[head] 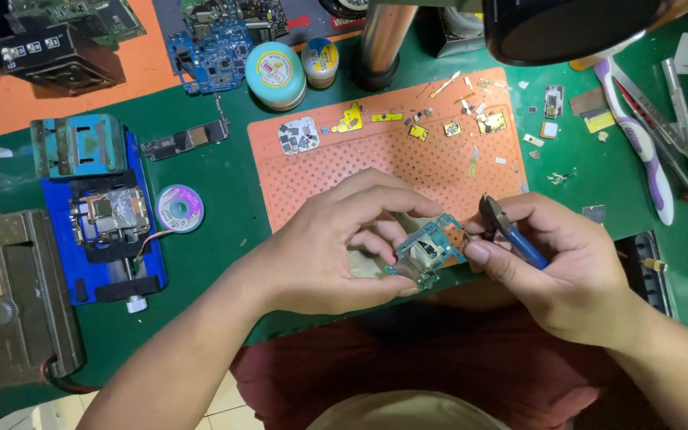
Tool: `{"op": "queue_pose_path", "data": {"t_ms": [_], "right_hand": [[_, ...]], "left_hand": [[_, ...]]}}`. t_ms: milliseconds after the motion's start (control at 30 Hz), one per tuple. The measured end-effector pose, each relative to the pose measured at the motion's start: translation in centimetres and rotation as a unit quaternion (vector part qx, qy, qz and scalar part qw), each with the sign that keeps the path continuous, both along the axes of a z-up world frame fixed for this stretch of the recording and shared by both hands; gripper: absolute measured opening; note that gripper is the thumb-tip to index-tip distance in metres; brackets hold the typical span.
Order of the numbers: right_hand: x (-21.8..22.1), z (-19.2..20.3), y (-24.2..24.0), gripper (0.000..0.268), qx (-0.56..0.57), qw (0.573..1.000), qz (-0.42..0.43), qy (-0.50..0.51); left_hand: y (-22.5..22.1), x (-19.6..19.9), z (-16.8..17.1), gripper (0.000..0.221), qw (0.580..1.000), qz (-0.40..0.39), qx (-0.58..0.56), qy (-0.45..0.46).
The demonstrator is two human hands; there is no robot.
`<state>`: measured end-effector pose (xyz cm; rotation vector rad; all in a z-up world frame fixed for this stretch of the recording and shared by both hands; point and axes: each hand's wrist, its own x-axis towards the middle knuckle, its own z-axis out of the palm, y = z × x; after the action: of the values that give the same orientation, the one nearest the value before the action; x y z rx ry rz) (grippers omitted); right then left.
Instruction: Using precision pliers to remove metal shielding and components from a mobile phone motherboard on a repair bench.
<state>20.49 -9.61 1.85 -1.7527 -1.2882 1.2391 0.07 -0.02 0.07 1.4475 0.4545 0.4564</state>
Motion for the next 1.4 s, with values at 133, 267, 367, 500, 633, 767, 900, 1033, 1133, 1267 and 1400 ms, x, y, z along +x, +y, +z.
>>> {"op": "queue_pose_path", "data": {"t_ms": [133,267,367,500,633,767,900,1033,1133,1267,1400], "right_hand": [[0.0,-0.2,-0.1,0.019,-0.002,1.0,-0.018,0.02],[0.1,-0.5,-0.1,0.02,-0.029,0.996,-0.052,0.063],[0.3,-0.6,-0.1,0.022,-0.043,0.992,-0.069,0.092],[0.3,-0.7,-0.2,0.022,-0.051,0.989,-0.079,0.111],[-0.1,-0.3,-0.3,0.022,-0.029,0.995,-0.06,0.075],[-0.6,0.0,-0.7,0.024,0.056,0.997,-0.03,-0.046],[-0.9,0.3,-1.1,0.024,0.123,0.988,0.007,-0.095],[-0.6,0.2,-1.4,0.025,0.104,0.992,-0.006,-0.073],[-0.4,0.1,-1.3,0.025,0.063,0.996,-0.031,-0.055],[-0.1,-0.2,-1.5,0.023,0.022,0.998,-0.055,-0.017],[0.1,-0.2,-1.5,0.025,-0.01,0.995,-0.085,0.046]], "left_hand": [[-0.1,-0.1,-0.1,0.049,0.999,0.005,-0.025,-0.024],[-0.1,-0.2,-0.1,0.05,0.999,0.013,-0.037,-0.031],[0.0,-0.3,-0.1,0.049,0.999,0.014,-0.039,-0.033],[0.1,-0.3,0.0,0.05,0.999,0.006,-0.03,-0.024],[0.1,-0.2,0.0,0.047,1.0,0.005,-0.018,-0.025],[0.1,-0.2,0.1,0.052,1.0,0.006,-0.011,-0.025],[-0.4,0.0,-0.1,0.038,0.999,0.027,-0.03,-0.024],[-0.5,-0.2,0.1,0.041,0.996,0.025,-0.077,-0.042],[-0.5,-0.3,0.1,0.046,0.992,0.017,-0.114,-0.06],[-0.6,-0.4,-0.2,0.05,0.988,0.007,-0.135,-0.07],[-0.5,-0.4,0.0,0.052,0.988,0.004,-0.138,-0.072]]}}
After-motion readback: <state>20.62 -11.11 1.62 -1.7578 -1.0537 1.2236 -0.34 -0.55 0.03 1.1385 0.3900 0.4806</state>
